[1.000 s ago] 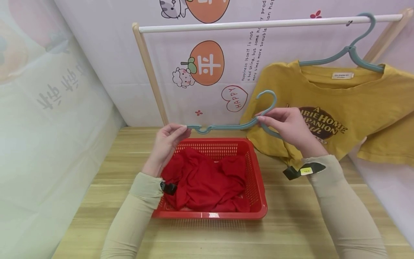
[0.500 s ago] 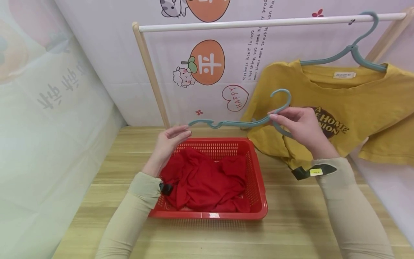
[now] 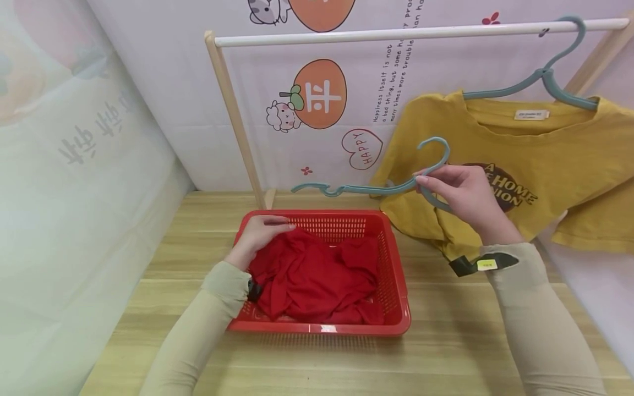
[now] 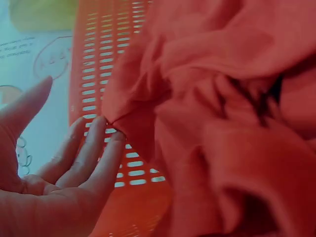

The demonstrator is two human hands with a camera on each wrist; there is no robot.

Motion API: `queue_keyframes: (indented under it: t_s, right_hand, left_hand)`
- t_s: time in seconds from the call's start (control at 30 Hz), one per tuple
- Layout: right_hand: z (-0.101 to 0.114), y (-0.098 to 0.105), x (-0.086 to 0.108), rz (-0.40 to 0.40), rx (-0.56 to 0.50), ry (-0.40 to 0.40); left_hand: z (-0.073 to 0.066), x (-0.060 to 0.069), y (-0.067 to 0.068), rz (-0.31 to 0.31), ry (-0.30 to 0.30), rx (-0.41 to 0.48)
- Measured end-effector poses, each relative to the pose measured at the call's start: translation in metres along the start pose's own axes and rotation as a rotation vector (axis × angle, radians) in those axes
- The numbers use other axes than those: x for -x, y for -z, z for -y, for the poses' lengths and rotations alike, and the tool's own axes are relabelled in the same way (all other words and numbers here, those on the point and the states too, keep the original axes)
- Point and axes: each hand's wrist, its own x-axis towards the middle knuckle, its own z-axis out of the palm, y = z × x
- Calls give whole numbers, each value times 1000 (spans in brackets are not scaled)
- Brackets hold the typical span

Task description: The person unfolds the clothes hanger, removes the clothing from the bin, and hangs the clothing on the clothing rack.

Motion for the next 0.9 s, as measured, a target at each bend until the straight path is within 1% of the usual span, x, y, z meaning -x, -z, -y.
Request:
queue_keyframes:
  t_s: [0.1,0.2,0.3,0.37,0.4,0.47,0.53,0.63,0.7,0.73,0.8,0.83,0.87,0.9]
  right_hand:
    - [1,0,1,-1,13,-7]
    - [2,0,1,-3,21,-12]
    - [2,-1,2,0,24,-13]
    - [2,-1,2,5,22,-9]
    - [2,-1,3,7,21,-6]
    - [1,-1,3,10,16,0]
    - [1,0,2,4,3,13]
    - [1,2,2,-18,-18,36]
    - [2,4,2,-40,-38,49]
    - [2,4,2,-53,-45,51]
    - [3,6,1,-71,-62,48]
    - [3,7,1,-78,-69,43]
    - [4,8,2,-84,-71,38]
    - [4,8,2,-87,-75,31]
  left_hand:
    - [5,-4,-5,14,43,-28]
    - [9,-8,-10,26,71,-75]
    - [10,-10,-12,28,68,-136]
    - [9,-9,-12,21,48,-142]
    - [8,-9,-11,13,25,-135]
    - [6,-9,-10,2,-36,-87]
    - [-1,-7,-7,-23,-114,-33]
    - [-17,-3,-5,-85,-248,66]
    - [-31,3,-3,-130,-331,136]
    - [-37,6,-2,-140,-369,174]
    - [-47,12,1,-138,-417,235]
    - [-50,15,2,-120,-426,245]
    - [-52,16,4,-97,-429,240]
    - [-52,18,6,-68,-414,203]
